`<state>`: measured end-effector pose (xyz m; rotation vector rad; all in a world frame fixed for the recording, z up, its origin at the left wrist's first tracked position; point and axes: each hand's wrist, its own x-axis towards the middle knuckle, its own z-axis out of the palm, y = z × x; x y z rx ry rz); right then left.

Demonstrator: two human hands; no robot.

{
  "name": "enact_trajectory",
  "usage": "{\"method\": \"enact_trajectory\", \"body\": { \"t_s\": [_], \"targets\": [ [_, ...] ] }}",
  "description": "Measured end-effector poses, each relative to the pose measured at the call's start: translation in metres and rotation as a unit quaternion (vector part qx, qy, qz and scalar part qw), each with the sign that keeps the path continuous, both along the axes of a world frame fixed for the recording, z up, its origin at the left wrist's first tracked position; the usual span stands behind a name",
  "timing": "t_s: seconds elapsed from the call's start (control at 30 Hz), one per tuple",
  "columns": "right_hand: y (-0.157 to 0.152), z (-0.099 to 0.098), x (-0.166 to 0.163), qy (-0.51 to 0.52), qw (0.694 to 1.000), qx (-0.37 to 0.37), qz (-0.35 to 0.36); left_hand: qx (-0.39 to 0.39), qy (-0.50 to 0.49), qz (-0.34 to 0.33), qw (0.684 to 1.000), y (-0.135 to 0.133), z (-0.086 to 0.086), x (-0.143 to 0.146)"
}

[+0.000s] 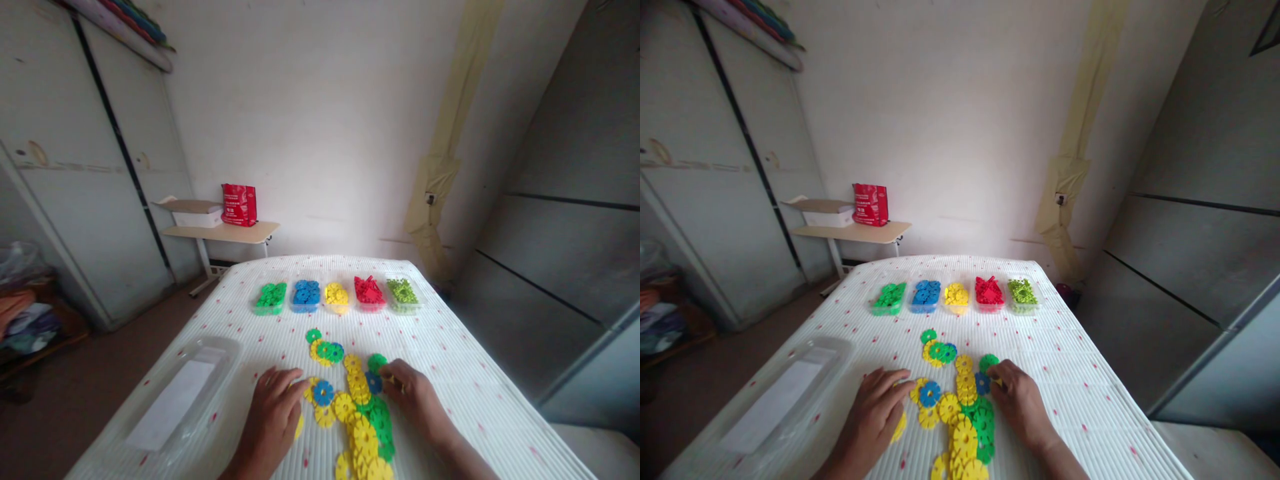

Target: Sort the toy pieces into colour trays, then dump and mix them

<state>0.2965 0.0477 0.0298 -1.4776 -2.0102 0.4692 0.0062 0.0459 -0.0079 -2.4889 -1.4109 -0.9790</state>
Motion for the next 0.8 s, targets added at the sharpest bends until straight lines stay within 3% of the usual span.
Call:
{"method": "enact_trajectory", "body": {
  "t_s": [0.13,0.33,0.47,0.8],
  "targets": [
    [0.012,0.008,-0.007,-0.017,0.999,0.022,0.042,0.002,-0.101,0.054,0.993,0.009,-0.003,-0.027],
    [0.027,0.012,-0.024,-0.063,0.99,-0.067,0.103,-0.063,-0.217,0.116,0.967,0.021,-0.013,-0.049],
    [0.03,0.014,-0.031,-0.096,0.985,-0.081,0.117,-0.097,-0.229,0.111,0.962,0.023,-0.016,-0.046],
    [0.043,0.006,-0.043,-0.178,0.979,-0.071,0.072,-0.108,-0.237,0.114,0.959,0.022,-0.013,-0.043]
  ]
}}
